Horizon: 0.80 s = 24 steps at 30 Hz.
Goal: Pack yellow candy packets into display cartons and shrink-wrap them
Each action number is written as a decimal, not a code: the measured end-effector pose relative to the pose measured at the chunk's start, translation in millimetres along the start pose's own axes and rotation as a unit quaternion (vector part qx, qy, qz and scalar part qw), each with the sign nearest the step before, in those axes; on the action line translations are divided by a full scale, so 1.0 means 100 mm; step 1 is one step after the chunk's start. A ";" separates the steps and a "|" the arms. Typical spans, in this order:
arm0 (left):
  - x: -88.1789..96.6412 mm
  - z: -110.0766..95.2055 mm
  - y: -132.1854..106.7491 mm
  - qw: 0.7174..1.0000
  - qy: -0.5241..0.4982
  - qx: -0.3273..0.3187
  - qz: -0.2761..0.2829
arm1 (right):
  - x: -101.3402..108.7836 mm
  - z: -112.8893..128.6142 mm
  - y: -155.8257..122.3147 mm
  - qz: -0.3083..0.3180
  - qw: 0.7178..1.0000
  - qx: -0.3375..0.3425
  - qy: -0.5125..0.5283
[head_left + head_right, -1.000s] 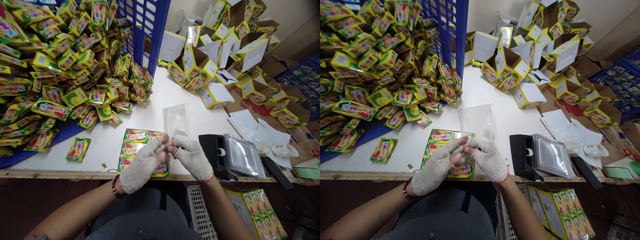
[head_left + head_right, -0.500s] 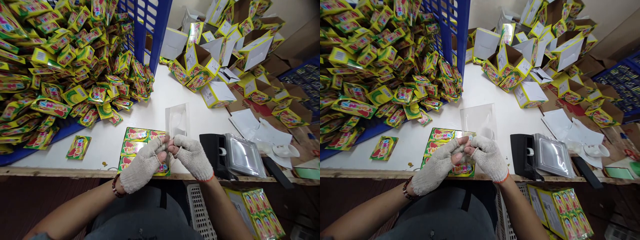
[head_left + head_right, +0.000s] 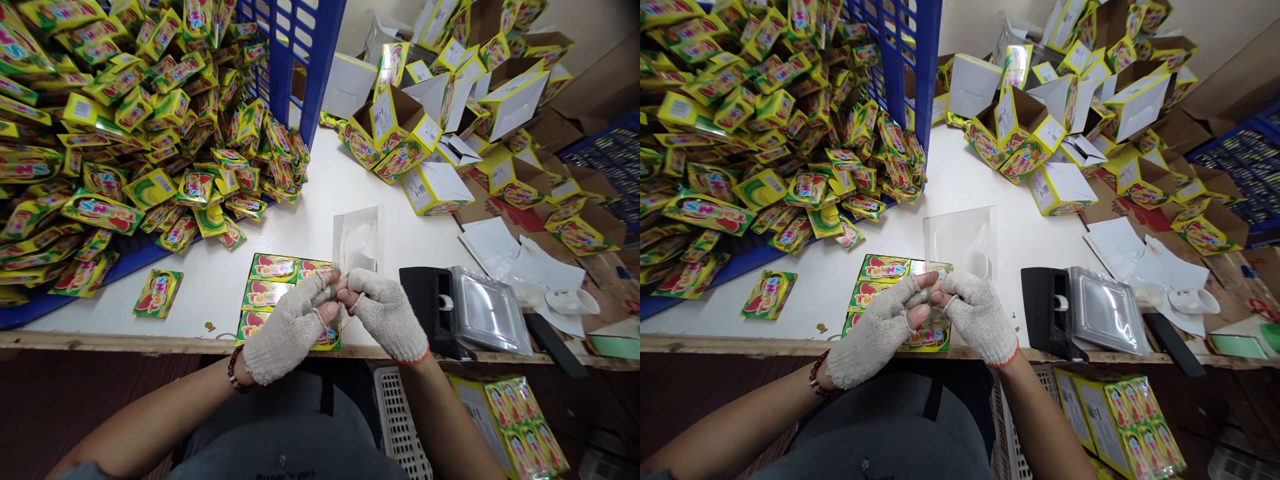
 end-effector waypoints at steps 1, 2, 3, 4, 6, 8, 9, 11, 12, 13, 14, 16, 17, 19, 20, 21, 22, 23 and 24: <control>-0.01 0.00 0.01 1.000 -0.002 0.002 -0.001 | 0.00 0.00 0.00 0.001 1.000 -0.005 0.002; -0.02 0.00 0.01 1.000 0.001 0.004 -0.003 | -0.01 0.00 0.00 0.002 1.000 -0.009 0.004; -0.02 0.01 0.02 1.000 0.008 0.005 -0.008 | -0.01 0.00 -0.01 0.003 1.000 -0.012 0.008; -0.02 0.01 0.03 1.000 0.017 0.004 -0.013 | -0.02 0.00 -0.01 0.003 1.000 -0.013 0.012; -0.02 0.01 0.04 0.999 0.040 0.000 -0.021 | -0.02 0.02 -0.01 0.003 1.000 -0.008 0.015; 0.00 0.01 0.05 0.997 0.072 -0.005 -0.025 | -0.02 0.03 -0.01 0.004 1.000 -0.005 0.012; 0.01 0.01 0.06 0.995 0.091 -0.011 -0.030 | -0.02 0.03 -0.02 0.005 1.000 -0.005 0.009; 0.04 -0.01 0.06 0.989 0.136 -0.027 -0.046 | -0.02 0.02 -0.02 0.010 1.000 -0.008 0.003; 0.06 -0.02 0.05 0.985 0.158 -0.035 -0.054 | -0.02 0.01 -0.03 0.012 1.000 -0.011 0.002; 0.06 -0.03 0.05 0.982 0.176 -0.042 -0.059 | -0.01 0.01 -0.03 0.013 1.000 -0.013 0.003; 0.07 -0.04 0.05 0.979 0.188 -0.045 -0.062 | -0.01 0.00 -0.04 0.012 1.000 -0.013 0.005; 0.06 -0.05 0.04 0.978 0.193 -0.045 -0.059 | -0.01 -0.02 -0.04 0.009 1.000 -0.014 0.010; 0.06 -0.05 0.04 0.981 0.183 -0.044 -0.054 | -0.01 -0.02 -0.05 0.007 1.000 -0.013 0.012; 0.04 -0.03 0.04 0.989 0.142 -0.035 -0.036 | -0.02 -0.03 -0.04 0.005 1.000 -0.008 0.012; 0.03 -0.02 0.04 0.993 0.115 -0.031 -0.024 | -0.02 -0.02 -0.04 0.004 1.000 -0.004 0.011; 0.02 0.00 0.05 0.996 0.090 -0.026 -0.014 | -0.02 -0.02 -0.03 0.003 1.000 0.001 0.010; 0.02 0.01 0.05 0.997 0.069 -0.021 -0.009 | -0.02 -0.01 -0.03 0.002 1.000 0.006 0.009; 0.02 0.02 0.06 0.998 0.056 -0.017 -0.008 | -0.03 0.00 -0.02 0.003 1.000 0.010 0.008; 0.02 0.03 0.07 0.999 0.052 -0.013 -0.011 | -0.03 0.01 -0.01 0.005 1.000 0.015 0.006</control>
Point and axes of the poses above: each hand's wrist, its own y-axis towards the middle knuckle, its own x-axis out of the back of the hand, z = x × y, the point moved 4 cm from there along y, towards the middle knuckle, and after that the axes turned 10 degrees about x, right-handed, at the moved point
